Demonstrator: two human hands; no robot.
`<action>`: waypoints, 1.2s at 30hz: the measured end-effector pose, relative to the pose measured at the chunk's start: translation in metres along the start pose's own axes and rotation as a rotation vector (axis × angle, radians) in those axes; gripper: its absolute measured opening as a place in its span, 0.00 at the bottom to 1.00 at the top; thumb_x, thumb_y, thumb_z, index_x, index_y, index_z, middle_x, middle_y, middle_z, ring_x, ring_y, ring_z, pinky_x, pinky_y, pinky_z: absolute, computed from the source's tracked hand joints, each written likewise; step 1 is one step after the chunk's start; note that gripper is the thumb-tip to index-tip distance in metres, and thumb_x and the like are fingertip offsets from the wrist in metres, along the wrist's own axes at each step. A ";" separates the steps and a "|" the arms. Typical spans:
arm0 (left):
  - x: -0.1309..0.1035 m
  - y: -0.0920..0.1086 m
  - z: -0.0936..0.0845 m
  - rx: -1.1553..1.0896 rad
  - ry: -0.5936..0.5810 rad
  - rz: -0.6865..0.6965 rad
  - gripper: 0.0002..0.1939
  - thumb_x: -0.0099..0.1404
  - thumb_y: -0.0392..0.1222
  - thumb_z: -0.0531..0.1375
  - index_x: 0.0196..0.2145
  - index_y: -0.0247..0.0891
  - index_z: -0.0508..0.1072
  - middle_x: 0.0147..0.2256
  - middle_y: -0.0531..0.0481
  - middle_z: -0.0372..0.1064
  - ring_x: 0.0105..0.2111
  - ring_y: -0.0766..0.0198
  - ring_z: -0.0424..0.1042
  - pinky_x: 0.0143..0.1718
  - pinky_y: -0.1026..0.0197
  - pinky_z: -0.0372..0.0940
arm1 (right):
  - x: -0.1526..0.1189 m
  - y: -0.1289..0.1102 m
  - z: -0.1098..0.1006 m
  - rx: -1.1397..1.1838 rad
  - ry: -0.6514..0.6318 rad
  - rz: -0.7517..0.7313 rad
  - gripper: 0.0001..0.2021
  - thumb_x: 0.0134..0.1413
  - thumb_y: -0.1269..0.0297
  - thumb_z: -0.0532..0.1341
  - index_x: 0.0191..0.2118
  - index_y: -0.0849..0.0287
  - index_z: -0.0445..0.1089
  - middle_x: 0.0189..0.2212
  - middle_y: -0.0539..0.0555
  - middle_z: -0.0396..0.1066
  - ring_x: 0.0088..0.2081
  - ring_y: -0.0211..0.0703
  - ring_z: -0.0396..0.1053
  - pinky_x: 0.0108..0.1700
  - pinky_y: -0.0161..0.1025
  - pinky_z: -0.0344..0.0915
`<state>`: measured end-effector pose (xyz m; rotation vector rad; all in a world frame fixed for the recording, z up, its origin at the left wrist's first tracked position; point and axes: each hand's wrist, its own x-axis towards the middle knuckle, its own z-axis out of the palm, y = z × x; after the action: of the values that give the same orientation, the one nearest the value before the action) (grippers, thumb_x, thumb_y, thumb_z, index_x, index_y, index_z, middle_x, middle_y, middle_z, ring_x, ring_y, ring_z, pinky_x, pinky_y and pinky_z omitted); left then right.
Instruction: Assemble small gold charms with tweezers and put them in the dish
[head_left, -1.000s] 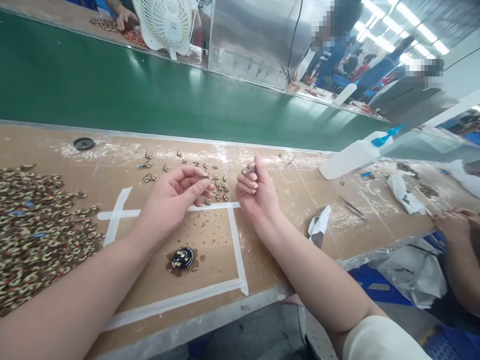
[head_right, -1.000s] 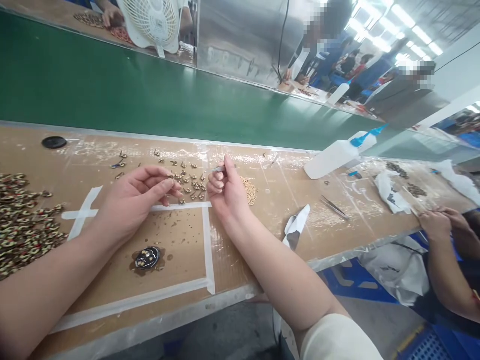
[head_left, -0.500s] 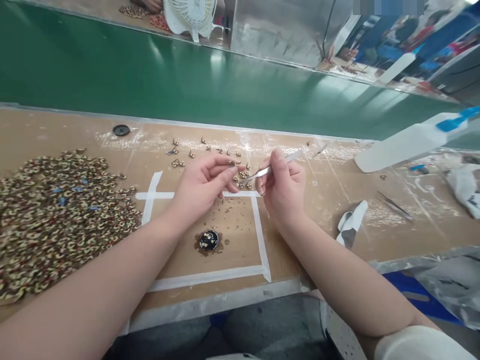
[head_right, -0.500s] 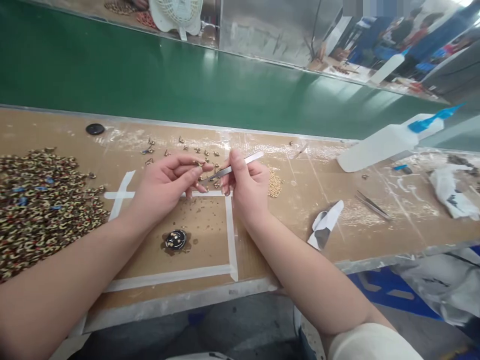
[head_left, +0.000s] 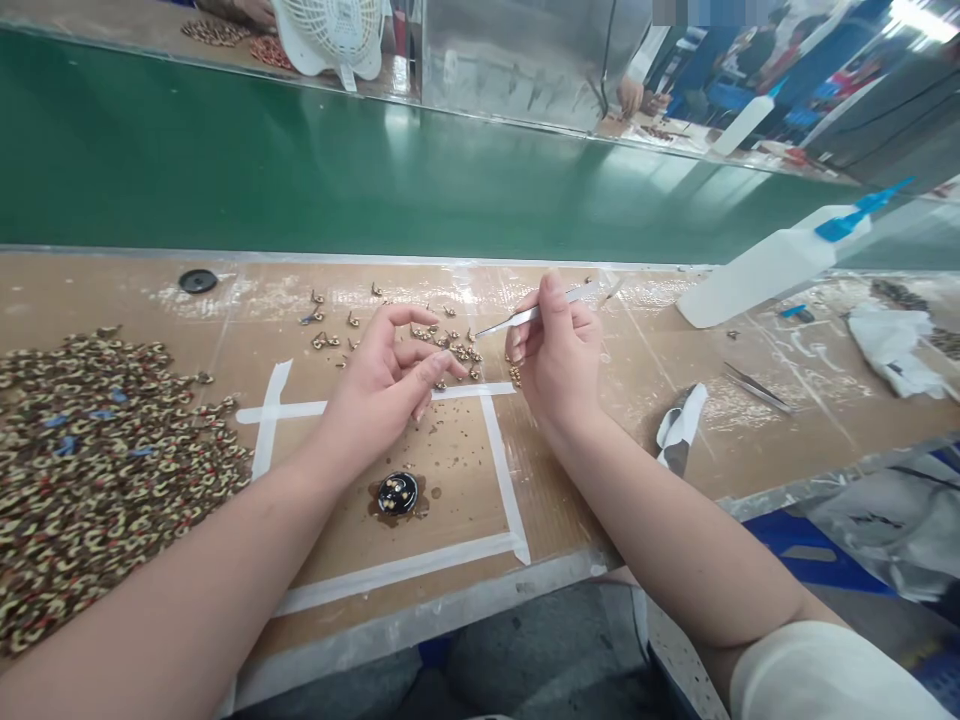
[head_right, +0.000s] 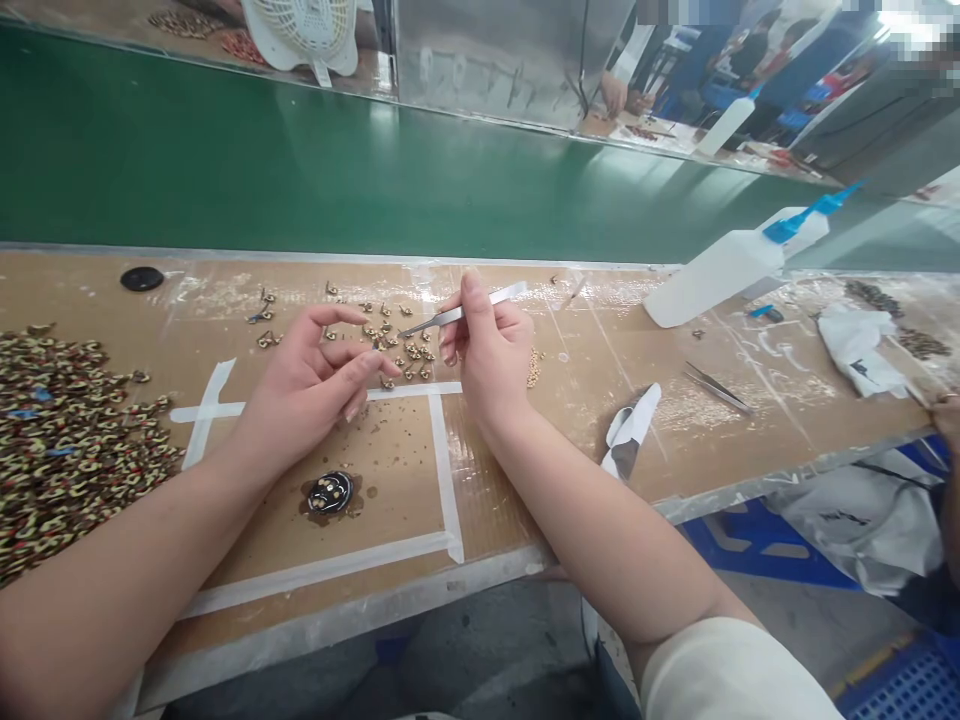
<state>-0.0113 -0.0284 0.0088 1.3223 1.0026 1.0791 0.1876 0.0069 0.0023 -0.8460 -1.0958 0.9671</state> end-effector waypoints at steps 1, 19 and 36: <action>0.000 0.000 0.000 -0.004 -0.002 0.009 0.15 0.75 0.45 0.66 0.56 0.48 0.70 0.38 0.50 0.82 0.20 0.70 0.64 0.23 0.66 0.66 | 0.002 0.002 -0.001 0.021 0.001 0.018 0.21 0.71 0.43 0.64 0.30 0.50 0.76 0.18 0.46 0.66 0.18 0.35 0.62 0.21 0.39 0.58; 0.000 0.003 0.000 0.040 0.096 -0.062 0.10 0.71 0.52 0.70 0.38 0.44 0.87 0.36 0.45 0.85 0.17 0.73 0.60 0.16 0.66 0.56 | 0.008 0.007 0.003 0.082 0.024 0.131 0.27 0.64 0.32 0.64 0.29 0.52 0.72 0.16 0.45 0.64 0.16 0.35 0.60 0.19 0.37 0.55; 0.007 -0.002 0.001 -0.289 0.108 -0.212 0.10 0.70 0.46 0.72 0.39 0.37 0.79 0.50 0.36 0.84 0.17 0.77 0.65 0.16 0.72 0.56 | -0.008 0.005 0.010 0.001 0.090 0.100 0.22 0.64 0.40 0.69 0.28 0.53 0.77 0.22 0.47 0.73 0.21 0.35 0.68 0.25 0.36 0.69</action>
<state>-0.0091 -0.0216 0.0074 0.9113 0.9991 1.0944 0.1754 0.0018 -0.0020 -0.9422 -0.9838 1.0029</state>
